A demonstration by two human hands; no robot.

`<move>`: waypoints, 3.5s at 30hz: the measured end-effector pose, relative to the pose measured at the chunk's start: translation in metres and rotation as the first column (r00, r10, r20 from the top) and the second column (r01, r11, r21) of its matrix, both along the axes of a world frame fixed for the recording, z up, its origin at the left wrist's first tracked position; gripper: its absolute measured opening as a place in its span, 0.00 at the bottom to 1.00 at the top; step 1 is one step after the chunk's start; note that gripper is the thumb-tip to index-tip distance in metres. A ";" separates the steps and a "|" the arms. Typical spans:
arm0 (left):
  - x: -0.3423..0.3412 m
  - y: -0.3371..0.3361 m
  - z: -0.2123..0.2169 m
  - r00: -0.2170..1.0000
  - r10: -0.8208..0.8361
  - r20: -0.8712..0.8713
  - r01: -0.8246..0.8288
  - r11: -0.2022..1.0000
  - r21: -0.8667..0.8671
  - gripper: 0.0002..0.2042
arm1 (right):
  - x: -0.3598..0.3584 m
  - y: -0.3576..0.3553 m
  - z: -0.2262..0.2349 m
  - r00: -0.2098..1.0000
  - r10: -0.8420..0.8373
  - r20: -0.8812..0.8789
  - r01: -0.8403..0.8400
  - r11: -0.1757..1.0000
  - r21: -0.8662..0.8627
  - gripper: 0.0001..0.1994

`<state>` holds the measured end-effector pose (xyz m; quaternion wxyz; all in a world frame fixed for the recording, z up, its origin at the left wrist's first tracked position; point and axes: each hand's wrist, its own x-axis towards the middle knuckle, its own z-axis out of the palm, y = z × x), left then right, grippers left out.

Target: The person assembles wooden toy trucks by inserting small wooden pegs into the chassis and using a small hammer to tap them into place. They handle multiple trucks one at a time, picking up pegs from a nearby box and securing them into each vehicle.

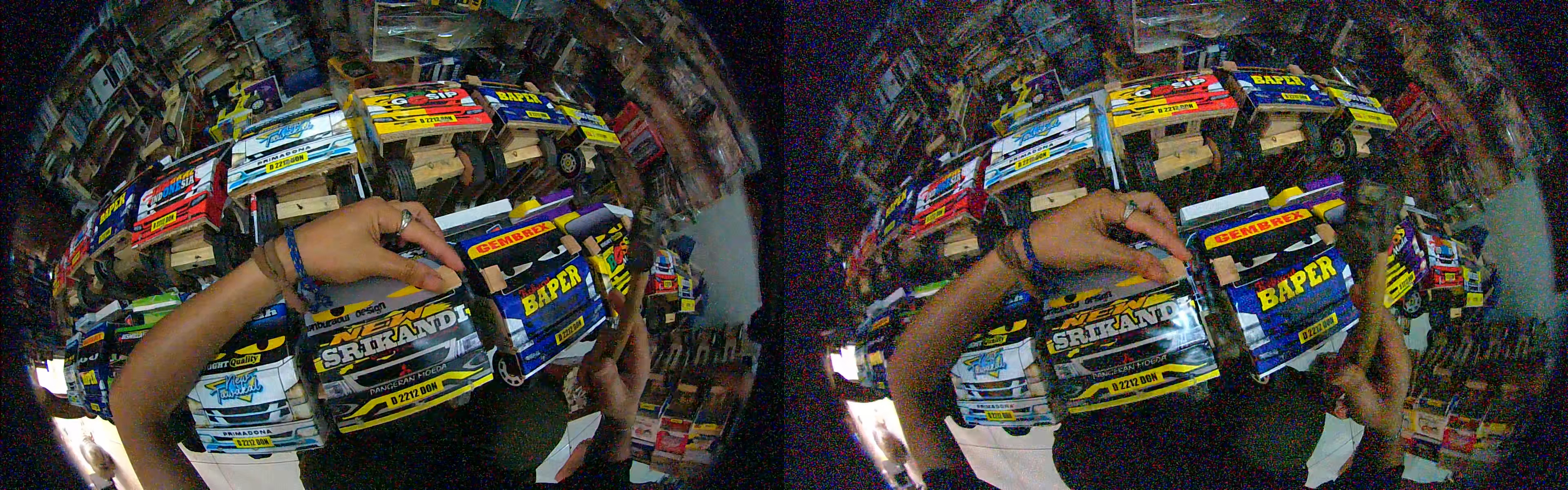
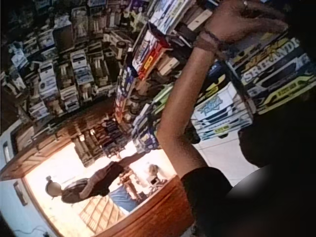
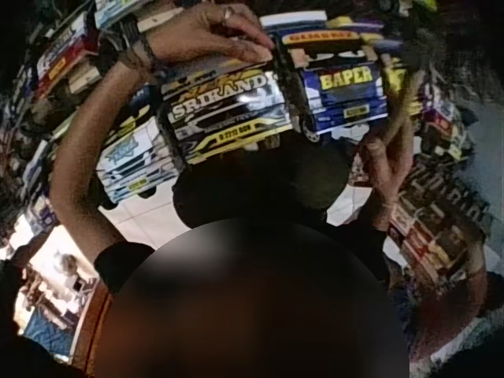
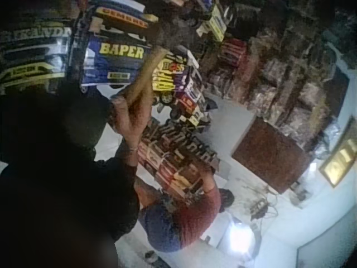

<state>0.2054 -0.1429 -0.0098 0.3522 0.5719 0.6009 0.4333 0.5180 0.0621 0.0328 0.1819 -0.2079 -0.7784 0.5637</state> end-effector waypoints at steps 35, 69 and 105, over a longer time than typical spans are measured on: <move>-0.001 0.001 -0.015 0.986 -0.042 0.161 0.042 0.999 0.005 0.18 | -0.051 -0.010 0.058 0.702 0.353 0.619 -0.692 0.544 0.475 0.30; 0.001 0.000 -0.016 0.988 -0.082 0.127 0.075 0.996 0.057 0.16 | -0.048 -0.027 0.059 0.742 0.291 0.604 -0.667 0.411 0.622 0.31; 0.001 -0.012 0.009 0.960 0.269 -0.078 -0.280 0.936 -0.215 0.28 | 0.266 0.226 -0.283 0.338 -0.665 0.666 0.035 0.716 0.697 0.10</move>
